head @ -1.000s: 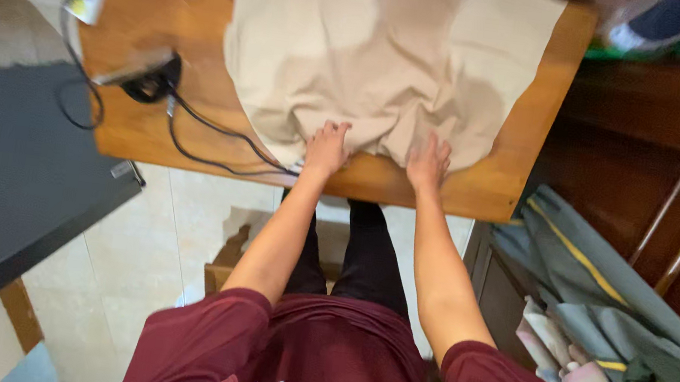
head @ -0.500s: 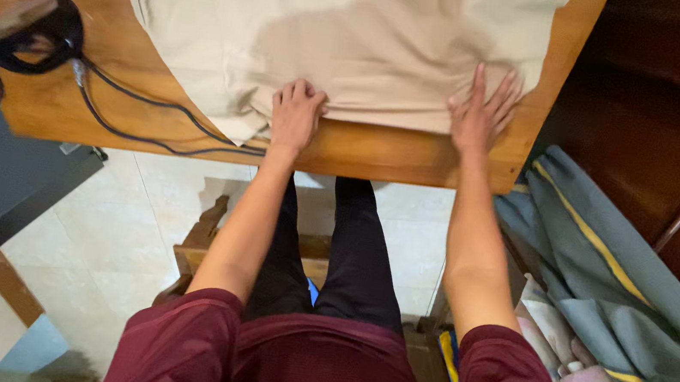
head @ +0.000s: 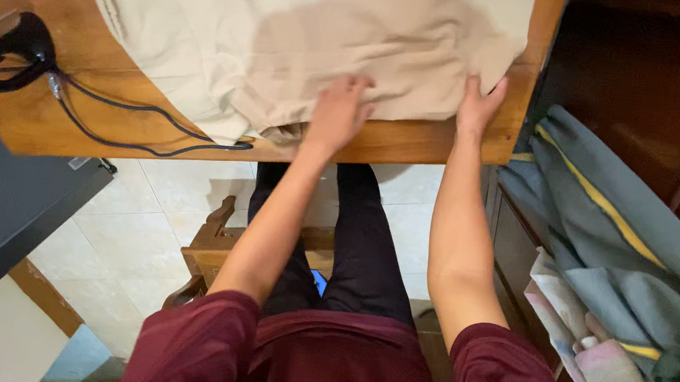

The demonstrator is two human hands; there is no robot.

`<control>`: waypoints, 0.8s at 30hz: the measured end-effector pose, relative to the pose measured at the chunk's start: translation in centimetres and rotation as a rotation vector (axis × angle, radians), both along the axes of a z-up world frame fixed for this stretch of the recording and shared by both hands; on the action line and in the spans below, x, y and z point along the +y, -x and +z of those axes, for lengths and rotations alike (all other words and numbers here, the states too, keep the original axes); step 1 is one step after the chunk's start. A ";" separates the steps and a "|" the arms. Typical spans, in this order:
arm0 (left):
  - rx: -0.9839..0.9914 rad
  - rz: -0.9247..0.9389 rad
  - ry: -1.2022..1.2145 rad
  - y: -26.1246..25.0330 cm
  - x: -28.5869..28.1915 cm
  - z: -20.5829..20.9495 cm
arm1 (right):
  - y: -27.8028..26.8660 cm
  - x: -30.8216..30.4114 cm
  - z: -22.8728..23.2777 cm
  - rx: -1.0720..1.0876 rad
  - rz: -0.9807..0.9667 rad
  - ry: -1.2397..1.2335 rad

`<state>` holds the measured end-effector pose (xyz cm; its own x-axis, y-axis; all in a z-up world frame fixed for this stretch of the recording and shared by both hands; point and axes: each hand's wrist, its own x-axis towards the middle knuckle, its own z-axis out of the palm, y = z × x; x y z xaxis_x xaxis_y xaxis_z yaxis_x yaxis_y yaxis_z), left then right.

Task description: The person irons a beige short-sleeved shirt laid flat on a wooden table. They use an electric iron to smooth the front, sleeves, and back of the shirt, adjusting the fabric as needed.

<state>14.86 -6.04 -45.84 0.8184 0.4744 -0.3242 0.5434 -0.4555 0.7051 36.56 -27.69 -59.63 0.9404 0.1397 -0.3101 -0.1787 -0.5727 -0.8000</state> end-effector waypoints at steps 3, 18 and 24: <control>0.053 -0.087 0.032 -4.1 -2.5 0.2 | 0.0 -0.2 2.1 -0.016 0.003 -0.368; 0.187 -0.147 -0.232 -4.7 -7.0 -1.1 | -1.5 -4.5 10.5 0.159 0.125 -0.358; 0.151 -0.116 -0.096 -3.5 -6.6 -1.0 | -2.1 -9.4 9.0 0.274 0.140 -0.306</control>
